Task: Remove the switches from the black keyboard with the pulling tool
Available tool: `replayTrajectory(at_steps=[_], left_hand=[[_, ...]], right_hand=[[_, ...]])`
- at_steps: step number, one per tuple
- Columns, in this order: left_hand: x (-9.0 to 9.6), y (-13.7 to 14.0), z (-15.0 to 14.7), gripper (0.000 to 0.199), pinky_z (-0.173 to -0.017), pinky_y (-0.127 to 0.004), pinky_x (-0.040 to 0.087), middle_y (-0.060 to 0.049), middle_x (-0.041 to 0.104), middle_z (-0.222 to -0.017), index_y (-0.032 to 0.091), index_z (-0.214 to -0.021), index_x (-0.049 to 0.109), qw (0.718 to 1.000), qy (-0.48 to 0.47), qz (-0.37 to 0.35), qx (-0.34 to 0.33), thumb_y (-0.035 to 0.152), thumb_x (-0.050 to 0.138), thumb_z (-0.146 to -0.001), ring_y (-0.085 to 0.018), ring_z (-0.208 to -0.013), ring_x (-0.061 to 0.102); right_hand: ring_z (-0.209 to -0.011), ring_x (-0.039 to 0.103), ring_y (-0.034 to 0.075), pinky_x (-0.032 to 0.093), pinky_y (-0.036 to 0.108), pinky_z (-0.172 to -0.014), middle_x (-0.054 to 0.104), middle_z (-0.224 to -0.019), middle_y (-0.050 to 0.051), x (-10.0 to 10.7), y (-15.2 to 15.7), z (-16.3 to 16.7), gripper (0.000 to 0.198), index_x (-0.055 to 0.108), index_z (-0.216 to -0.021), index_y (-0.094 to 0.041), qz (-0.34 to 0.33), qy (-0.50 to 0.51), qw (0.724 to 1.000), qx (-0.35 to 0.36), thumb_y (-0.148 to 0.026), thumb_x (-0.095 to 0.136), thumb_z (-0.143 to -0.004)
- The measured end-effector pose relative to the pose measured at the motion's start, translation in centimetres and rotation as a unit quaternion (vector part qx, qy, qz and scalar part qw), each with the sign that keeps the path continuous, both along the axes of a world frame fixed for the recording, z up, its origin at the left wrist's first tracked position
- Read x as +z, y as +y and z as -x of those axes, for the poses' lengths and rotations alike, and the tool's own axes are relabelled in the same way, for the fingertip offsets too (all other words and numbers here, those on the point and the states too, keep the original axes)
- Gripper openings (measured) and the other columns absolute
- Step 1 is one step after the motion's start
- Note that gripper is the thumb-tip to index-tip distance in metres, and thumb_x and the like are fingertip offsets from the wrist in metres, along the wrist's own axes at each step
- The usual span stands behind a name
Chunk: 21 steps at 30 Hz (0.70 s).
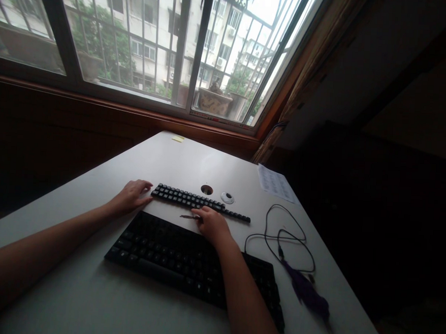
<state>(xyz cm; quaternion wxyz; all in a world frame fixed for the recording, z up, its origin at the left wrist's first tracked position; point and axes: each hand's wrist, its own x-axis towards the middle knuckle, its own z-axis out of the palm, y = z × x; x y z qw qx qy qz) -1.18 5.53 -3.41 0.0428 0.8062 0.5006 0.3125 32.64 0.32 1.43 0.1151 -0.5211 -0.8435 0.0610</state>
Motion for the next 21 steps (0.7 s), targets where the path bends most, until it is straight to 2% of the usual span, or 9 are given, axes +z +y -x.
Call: replayTrajectory(at_steps=[10, 14, 18, 21], left_hand=[[-0.17, 0.14, 0.11, 0.038, -0.093, -0.044, 0.041, -0.01, 0.063, -0.107, 0.018, -0.115, 0.054, 1.0, 0.01, 0.003, 0.005, 0.04, 0.058, -0.085, -0.029, -0.099, 0.057], [-0.19, 0.08, 0.11, 0.038, -0.093, -0.044, 0.041, -0.01, 0.063, -0.107, 0.018, -0.115, 0.055, 1.0, 0.006, 0.004, 0.003, 0.041, 0.058, -0.085, -0.029, -0.099, 0.057], [0.03, -0.12, 0.06, 0.038, -0.091, -0.044, 0.042, -0.01, 0.063, -0.105, 0.018, -0.114, 0.056, 1.0, -0.01, 0.001, 0.001, 0.04, 0.058, -0.084, -0.029, -0.098, 0.057], [0.11, -0.14, 0.05, 0.037, -0.091, -0.044, 0.042, -0.01, 0.064, -0.105, 0.018, -0.114, 0.056, 1.0, -0.012, 0.002, 0.0, 0.04, 0.058, -0.084, -0.029, -0.098, 0.057]], right_hand=[[-0.097, 0.067, 0.018, 0.05, 0.025, -0.088, 0.069, -0.114, 0.001, -0.02, 0.04, 0.08, 0.045, 0.066, -0.125, -0.034, 0.004, 0.007, 1.0, -0.004, -0.016, 0.06, -0.084], [-0.093, 0.068, 0.017, 0.051, 0.026, -0.087, 0.07, -0.11, 0.001, 0.27, -0.08, -0.16, 0.041, 0.069, -0.12, -0.033, -0.005, 0.008, 1.0, 0.001, -0.016, 0.059, -0.085], [-0.091, 0.068, 0.018, 0.052, 0.028, -0.087, 0.072, -0.105, 0.003, 0.43, 0.06, -0.58, 0.034, 0.072, -0.114, -0.03, -0.056, 0.022, 0.997, -0.04, -0.017, 0.057, -0.086], [-0.095, 0.068, 0.019, 0.052, 0.03, -0.089, 0.072, -0.108, 0.003, 0.3, 0.26, -0.74, 0.038, 0.069, -0.119, -0.03, -0.068, 0.028, 0.995, -0.069, -0.016, 0.057, -0.085]])
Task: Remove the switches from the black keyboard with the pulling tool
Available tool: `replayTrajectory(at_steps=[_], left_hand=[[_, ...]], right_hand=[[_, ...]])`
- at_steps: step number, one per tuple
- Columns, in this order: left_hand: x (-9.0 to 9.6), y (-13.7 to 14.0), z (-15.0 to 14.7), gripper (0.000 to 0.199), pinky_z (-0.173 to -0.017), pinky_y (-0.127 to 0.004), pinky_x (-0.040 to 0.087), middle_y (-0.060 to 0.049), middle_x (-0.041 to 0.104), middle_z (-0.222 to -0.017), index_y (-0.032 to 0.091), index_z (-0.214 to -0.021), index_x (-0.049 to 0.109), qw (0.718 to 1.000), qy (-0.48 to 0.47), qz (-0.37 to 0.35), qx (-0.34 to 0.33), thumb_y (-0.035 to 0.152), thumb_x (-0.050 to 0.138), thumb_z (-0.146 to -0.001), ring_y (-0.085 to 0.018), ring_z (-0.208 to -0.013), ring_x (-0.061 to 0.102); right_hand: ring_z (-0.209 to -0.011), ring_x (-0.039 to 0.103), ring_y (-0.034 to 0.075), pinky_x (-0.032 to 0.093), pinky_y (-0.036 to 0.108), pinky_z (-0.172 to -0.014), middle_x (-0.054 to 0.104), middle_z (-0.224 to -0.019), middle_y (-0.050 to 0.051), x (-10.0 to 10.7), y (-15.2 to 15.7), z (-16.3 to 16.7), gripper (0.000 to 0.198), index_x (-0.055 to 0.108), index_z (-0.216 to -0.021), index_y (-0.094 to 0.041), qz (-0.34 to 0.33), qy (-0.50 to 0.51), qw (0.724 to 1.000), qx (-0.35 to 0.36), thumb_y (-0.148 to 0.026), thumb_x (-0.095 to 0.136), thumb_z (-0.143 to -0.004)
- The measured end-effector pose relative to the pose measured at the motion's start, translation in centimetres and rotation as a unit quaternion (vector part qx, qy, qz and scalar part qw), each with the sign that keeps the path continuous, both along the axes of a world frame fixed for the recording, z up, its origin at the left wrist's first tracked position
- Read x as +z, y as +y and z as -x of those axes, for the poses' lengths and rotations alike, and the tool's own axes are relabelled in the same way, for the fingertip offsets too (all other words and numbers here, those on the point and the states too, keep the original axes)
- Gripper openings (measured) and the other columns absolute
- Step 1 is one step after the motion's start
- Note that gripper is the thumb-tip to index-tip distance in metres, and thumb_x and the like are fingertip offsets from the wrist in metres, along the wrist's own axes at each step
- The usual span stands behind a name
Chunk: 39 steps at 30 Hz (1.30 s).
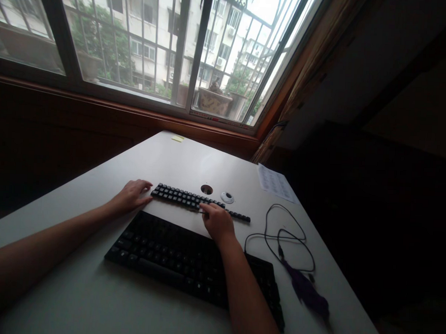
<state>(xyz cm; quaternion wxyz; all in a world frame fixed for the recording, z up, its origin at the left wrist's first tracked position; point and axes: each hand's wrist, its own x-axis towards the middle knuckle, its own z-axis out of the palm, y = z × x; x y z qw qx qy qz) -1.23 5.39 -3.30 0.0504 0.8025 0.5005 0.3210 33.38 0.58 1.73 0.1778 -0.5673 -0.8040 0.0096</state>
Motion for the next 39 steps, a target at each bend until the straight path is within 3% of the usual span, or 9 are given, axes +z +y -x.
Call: replayTrajectory(at_steps=[11, 27, 35, 39], left_hand=[[-0.06, 0.05, -0.1, 0.037, -0.091, -0.044, 0.042, -0.011, 0.063, -0.105, 0.016, -0.113, 0.056, 1.0, 0.014, -0.002, 0.0, 0.04, 0.058, -0.084, -0.029, -0.097, 0.057], [-0.37, 0.26, 0.15, 0.037, -0.093, -0.044, 0.041, -0.01, 0.062, -0.107, 0.018, -0.114, 0.055, 1.0, 0.017, -0.001, -0.004, 0.04, 0.058, -0.085, -0.029, -0.099, 0.056], [-0.14, 0.0, -0.03, 0.037, -0.093, -0.044, 0.041, -0.01, 0.062, -0.106, 0.017, -0.115, 0.055, 1.0, 0.021, 0.004, 0.003, 0.039, 0.057, -0.085, -0.029, -0.099, 0.056], [0.0, -0.08, -0.11, 0.037, -0.092, -0.044, 0.041, -0.011, 0.062, -0.106, 0.016, -0.115, 0.055, 1.0, 0.026, 0.002, 0.004, 0.039, 0.057, -0.085, -0.029, -0.099, 0.056]], right_hand=[[-0.098, 0.068, 0.021, 0.052, 0.031, -0.088, 0.072, -0.111, 0.003, -0.11, -0.02, 0.26, 0.048, 0.063, -0.128, -0.033, 0.052, -0.044, 0.998, 0.0, -0.015, 0.058, -0.084], [-0.1, 0.067, 0.022, 0.051, 0.031, -0.089, 0.071, -0.115, 0.003, -0.08, -0.19, 0.47, 0.047, 0.063, -0.129, -0.031, 0.045, -0.046, 0.998, -0.006, -0.017, 0.058, -0.084], [-0.1, 0.067, 0.022, 0.051, 0.034, -0.091, 0.07, -0.116, 0.004, -0.55, 0.04, 0.29, 0.047, 0.064, -0.127, -0.03, 0.023, -0.023, 0.999, -0.01, -0.016, 0.057, -0.083], [-0.099, 0.067, 0.022, 0.051, 0.034, -0.091, 0.071, -0.113, 0.004, 0.06, 0.0, 0.12, 0.041, 0.068, -0.119, -0.028, 0.001, 0.05, 0.999, 0.011, -0.015, 0.058, -0.082]])
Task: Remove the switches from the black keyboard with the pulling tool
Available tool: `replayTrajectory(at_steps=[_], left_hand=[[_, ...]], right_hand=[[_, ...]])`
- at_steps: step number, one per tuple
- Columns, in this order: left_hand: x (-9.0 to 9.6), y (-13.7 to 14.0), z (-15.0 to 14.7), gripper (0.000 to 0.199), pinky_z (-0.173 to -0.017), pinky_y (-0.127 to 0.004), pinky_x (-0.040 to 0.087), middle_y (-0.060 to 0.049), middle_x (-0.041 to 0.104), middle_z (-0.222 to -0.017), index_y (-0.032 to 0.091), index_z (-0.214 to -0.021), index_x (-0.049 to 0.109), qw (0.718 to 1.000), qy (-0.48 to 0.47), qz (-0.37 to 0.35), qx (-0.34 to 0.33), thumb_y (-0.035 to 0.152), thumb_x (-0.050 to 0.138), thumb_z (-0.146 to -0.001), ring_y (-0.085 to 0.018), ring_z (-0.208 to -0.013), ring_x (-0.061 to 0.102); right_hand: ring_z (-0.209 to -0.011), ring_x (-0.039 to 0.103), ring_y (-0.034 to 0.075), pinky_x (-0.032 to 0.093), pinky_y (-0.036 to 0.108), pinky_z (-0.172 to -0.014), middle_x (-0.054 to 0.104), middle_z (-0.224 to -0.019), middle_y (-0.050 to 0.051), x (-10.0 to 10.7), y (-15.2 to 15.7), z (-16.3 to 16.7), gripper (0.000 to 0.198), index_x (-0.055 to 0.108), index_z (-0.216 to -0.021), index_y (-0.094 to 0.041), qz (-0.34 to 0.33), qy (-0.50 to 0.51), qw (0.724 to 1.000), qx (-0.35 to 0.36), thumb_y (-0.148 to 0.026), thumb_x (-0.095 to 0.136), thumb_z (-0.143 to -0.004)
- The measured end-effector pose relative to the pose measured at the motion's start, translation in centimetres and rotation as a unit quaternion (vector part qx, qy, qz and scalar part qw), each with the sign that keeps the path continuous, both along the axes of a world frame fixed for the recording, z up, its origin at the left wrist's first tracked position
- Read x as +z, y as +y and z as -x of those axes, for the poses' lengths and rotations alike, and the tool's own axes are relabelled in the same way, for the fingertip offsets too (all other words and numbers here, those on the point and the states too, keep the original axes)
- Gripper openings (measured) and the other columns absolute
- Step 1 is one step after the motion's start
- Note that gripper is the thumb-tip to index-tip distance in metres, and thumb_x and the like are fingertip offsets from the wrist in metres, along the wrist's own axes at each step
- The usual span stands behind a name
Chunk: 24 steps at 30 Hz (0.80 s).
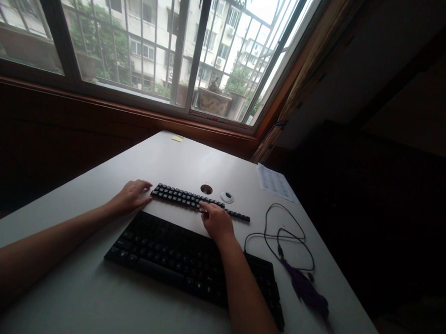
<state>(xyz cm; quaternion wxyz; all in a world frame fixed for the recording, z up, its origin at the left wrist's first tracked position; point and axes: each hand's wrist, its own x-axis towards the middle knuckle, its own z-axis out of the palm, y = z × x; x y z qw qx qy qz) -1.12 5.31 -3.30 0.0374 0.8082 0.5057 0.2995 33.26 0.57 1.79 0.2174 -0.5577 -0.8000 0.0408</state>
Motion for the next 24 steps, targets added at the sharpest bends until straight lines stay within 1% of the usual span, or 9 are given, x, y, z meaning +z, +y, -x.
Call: replayTrajectory(at_steps=[3, 5, 7, 11, 13, 16, 18, 21, 24], left_hand=[[0.0, 0.0, 0.0, 0.038, -0.093, -0.044, 0.041, -0.011, 0.062, -0.106, 0.015, -0.116, 0.054, 1.0, 0.004, 0.001, -0.001, 0.039, 0.057, -0.086, -0.029, -0.099, 0.056], [-0.1, 0.1, 0.0, 0.039, -0.094, -0.044, 0.041, -0.011, 0.062, -0.106, 0.015, -0.116, 0.054, 1.0, 0.004, 0.0, -0.002, 0.039, 0.057, -0.086, -0.029, -0.1, 0.056], [-0.2, 0.1, 0.1, 0.039, -0.094, -0.044, 0.041, -0.011, 0.063, -0.106, 0.015, -0.116, 0.054, 1.0, 0.001, -0.001, -0.001, 0.04, 0.057, -0.086, -0.029, -0.1, 0.056], [-0.2, 0.2, 0.1, 0.038, -0.092, -0.044, 0.041, -0.011, 0.063, -0.106, 0.016, -0.115, 0.055, 1.0, -0.011, -0.005, -0.004, 0.038, 0.058, -0.084, -0.029, -0.099, 0.057], [0.0, 0.0, 0.0, 0.036, -0.092, -0.044, 0.042, -0.01, 0.063, -0.106, 0.016, -0.114, 0.056, 1.0, -0.023, -0.009, -0.004, 0.036, 0.058, -0.084, -0.028, -0.1, 0.057], [0.7, -0.4, -0.3, 0.032, -0.092, -0.044, 0.043, -0.01, 0.063, -0.107, 0.015, -0.112, 0.058, 0.998, -0.051, -0.02, 0.006, 0.033, 0.057, -0.085, -0.028, -0.099, 0.057], [1.2, -0.8, -0.5, 0.029, -0.091, -0.044, 0.045, -0.009, 0.062, -0.107, 0.016, -0.11, 0.06, 0.997, -0.07, -0.027, 0.016, 0.031, 0.057, -0.085, -0.027, -0.098, 0.057], [2.1, -1.3, -0.8, 0.024, -0.087, -0.042, 0.047, -0.008, 0.061, -0.105, 0.018, -0.106, 0.063, 0.996, -0.085, -0.036, 0.016, 0.029, 0.056, -0.086, -0.024, -0.092, 0.057], [2.9, -1.9, -1.1, 0.017, -0.086, -0.041, 0.048, -0.006, 0.061, -0.102, 0.02, -0.1, 0.065, 0.995, -0.086, -0.053, -0.009, 0.028, 0.055, -0.088, -0.022, -0.09, 0.057]], right_hand=[[-0.081, 0.068, 0.02, 0.052, 0.032, -0.079, 0.073, -0.094, 0.005, 1.3, -0.2, -0.4, 0.025, 0.069, -0.109, -0.023, -0.001, 0.097, 0.995, 0.008, -0.028, 0.06, -0.086], [-0.068, 0.064, 0.019, 0.05, 0.031, -0.068, 0.069, -0.078, 0.003, 2.4, -0.4, -0.8, 0.027, 0.066, -0.102, -0.021, 0.003, 0.156, 0.988, -0.012, -0.042, 0.061, -0.087], [-0.065, 0.06, 0.018, 0.047, 0.03, -0.062, 0.064, -0.073, 0.0, 3.5, -0.7, -1.2, 0.03, 0.061, -0.097, -0.022, 0.001, 0.218, 0.975, -0.03, -0.05, 0.059, -0.087], [-0.049, 0.048, 0.012, 0.039, 0.025, -0.048, 0.056, -0.068, -0.005, 5.2, -1.6, -2.1, 0.03, 0.048, -0.092, -0.025, 0.047, 0.378, 0.925, 0.002, -0.055, 0.05, -0.092], [-0.048, 0.047, 0.011, 0.039, 0.025, -0.048, 0.055, -0.07, -0.005, 5.5, -2.4, -2.4, 0.029, 0.046, -0.092, -0.025, 0.057, 0.424, 0.903, 0.027, -0.054, 0.05, -0.093], [-0.068, 0.058, 0.015, 0.048, 0.03, -0.068, 0.06, -0.08, -0.001, 5.3, -3.8, -2.7, 0.027, 0.053, -0.093, -0.024, 0.025, 0.442, 0.897, 0.022, -0.05, 0.056, -0.091], [-0.078, 0.058, 0.017, 0.048, 0.031, -0.075, 0.06, -0.085, 0.001, 4.8, -4.8, -2.8, 0.028, 0.058, -0.095, -0.023, -0.003, 0.436, 0.9, -0.009, -0.051, 0.06, -0.089], [-0.072, 0.049, 0.015, 0.043, 0.028, -0.066, 0.055, -0.085, 0.001, 4.2, -6.3, -2.8, 0.029, 0.065, -0.096, -0.023, -0.022, 0.392, 0.919, -0.039, -0.051, 0.062, -0.087], [-0.066, 0.041, 0.014, 0.038, 0.026, -0.059, 0.048, -0.083, 0.0, 4.1, -7.7, -2.7, 0.026, 0.069, -0.096, -0.023, -0.016, 0.353, 0.934, -0.043, -0.047, 0.063, -0.088]])
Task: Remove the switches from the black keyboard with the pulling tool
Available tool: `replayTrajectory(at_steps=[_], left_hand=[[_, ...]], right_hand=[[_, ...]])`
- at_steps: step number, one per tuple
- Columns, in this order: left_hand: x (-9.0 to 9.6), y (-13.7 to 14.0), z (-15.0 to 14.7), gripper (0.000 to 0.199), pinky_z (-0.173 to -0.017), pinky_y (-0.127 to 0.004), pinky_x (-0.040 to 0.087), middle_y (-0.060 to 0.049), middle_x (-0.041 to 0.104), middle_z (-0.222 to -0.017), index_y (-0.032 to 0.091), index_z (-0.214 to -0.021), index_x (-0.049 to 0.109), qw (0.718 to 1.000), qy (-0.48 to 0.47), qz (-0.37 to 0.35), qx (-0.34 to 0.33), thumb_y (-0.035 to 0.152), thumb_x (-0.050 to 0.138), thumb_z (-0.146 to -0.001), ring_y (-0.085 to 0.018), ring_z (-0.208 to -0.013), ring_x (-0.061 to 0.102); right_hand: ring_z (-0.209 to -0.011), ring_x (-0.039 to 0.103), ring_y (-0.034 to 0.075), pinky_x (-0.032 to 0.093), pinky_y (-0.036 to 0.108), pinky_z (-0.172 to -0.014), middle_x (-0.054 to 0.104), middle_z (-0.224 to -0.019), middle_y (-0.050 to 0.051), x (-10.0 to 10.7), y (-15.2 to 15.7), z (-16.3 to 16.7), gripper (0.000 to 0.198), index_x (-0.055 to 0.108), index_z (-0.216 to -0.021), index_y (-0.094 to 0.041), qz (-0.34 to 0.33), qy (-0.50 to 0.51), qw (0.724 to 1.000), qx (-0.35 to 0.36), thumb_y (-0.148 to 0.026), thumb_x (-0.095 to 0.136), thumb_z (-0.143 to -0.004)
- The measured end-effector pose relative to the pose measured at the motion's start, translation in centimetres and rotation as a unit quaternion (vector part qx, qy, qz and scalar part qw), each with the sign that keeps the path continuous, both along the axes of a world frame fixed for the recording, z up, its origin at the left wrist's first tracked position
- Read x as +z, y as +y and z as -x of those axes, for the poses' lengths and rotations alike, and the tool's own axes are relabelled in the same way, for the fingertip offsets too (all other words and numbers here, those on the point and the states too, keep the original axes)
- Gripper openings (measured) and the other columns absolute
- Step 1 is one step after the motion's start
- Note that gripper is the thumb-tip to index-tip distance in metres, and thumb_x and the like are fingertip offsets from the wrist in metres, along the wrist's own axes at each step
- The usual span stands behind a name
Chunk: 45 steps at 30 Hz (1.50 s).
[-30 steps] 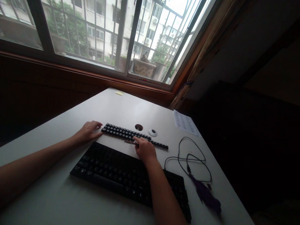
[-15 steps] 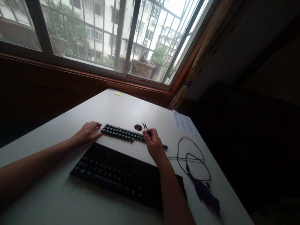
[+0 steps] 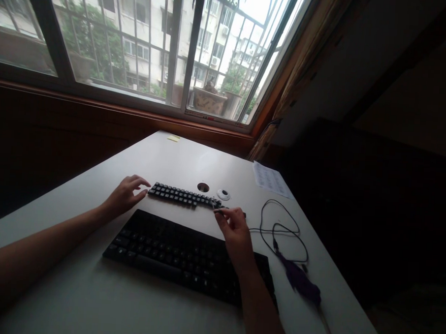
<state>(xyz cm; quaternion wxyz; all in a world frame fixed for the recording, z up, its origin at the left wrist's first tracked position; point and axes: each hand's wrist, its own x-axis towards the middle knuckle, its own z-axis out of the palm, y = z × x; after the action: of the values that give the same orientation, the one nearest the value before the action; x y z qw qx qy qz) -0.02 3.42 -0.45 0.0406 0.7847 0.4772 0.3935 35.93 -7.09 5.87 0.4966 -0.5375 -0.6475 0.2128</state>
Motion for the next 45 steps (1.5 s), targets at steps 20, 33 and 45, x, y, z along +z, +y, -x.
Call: replayTrajectory(at_steps=[20, 33, 45], left_hand=[[1.6, -2.2, -1.8, 0.016, -0.083, -0.036, 0.051, -0.007, 0.067, -0.098, 0.021, -0.097, 0.066, 0.975, 0.042, -0.077, -0.204, 0.013, 0.055, -0.089, -0.019, -0.092, 0.059], [2.5, -3.2, -2.4, 0.016, -0.083, -0.034, 0.051, -0.007, 0.068, -0.098, 0.022, -0.097, 0.068, 0.962, 0.058, -0.047, -0.264, 0.017, 0.054, -0.092, -0.019, -0.092, 0.061], [3.5, -4.4, -2.8, 0.018, -0.08, -0.033, 0.052, -0.008, 0.069, -0.098, 0.023, -0.099, 0.068, 0.939, 0.125, -0.033, -0.319, 0.019, 0.052, -0.093, -0.02, -0.089, 0.062]], right_hand=[[-0.068, 0.054, 0.014, 0.045, 0.027, -0.063, 0.055, -0.078, 0.0, -2.4, -2.8, 1.7, 0.01, 0.059, -0.082, -0.021, 0.013, -0.157, 0.98, 0.125, -0.027, 0.062, -0.089], [-0.073, 0.063, 0.019, 0.048, 0.032, -0.071, 0.064, -0.079, 0.005, -3.5, -2.7, 3.0, 0.018, 0.056, -0.088, -0.021, -0.006, -0.237, 0.965, 0.115, -0.031, 0.045, -0.098], [-0.066, 0.064, 0.019, 0.045, 0.03, -0.066, 0.065, -0.07, 0.004, -4.0, -2.6, 2.9, 0.025, 0.059, -0.079, -0.02, 0.009, -0.3, 0.95, 0.085, -0.034, 0.048, -0.097]])
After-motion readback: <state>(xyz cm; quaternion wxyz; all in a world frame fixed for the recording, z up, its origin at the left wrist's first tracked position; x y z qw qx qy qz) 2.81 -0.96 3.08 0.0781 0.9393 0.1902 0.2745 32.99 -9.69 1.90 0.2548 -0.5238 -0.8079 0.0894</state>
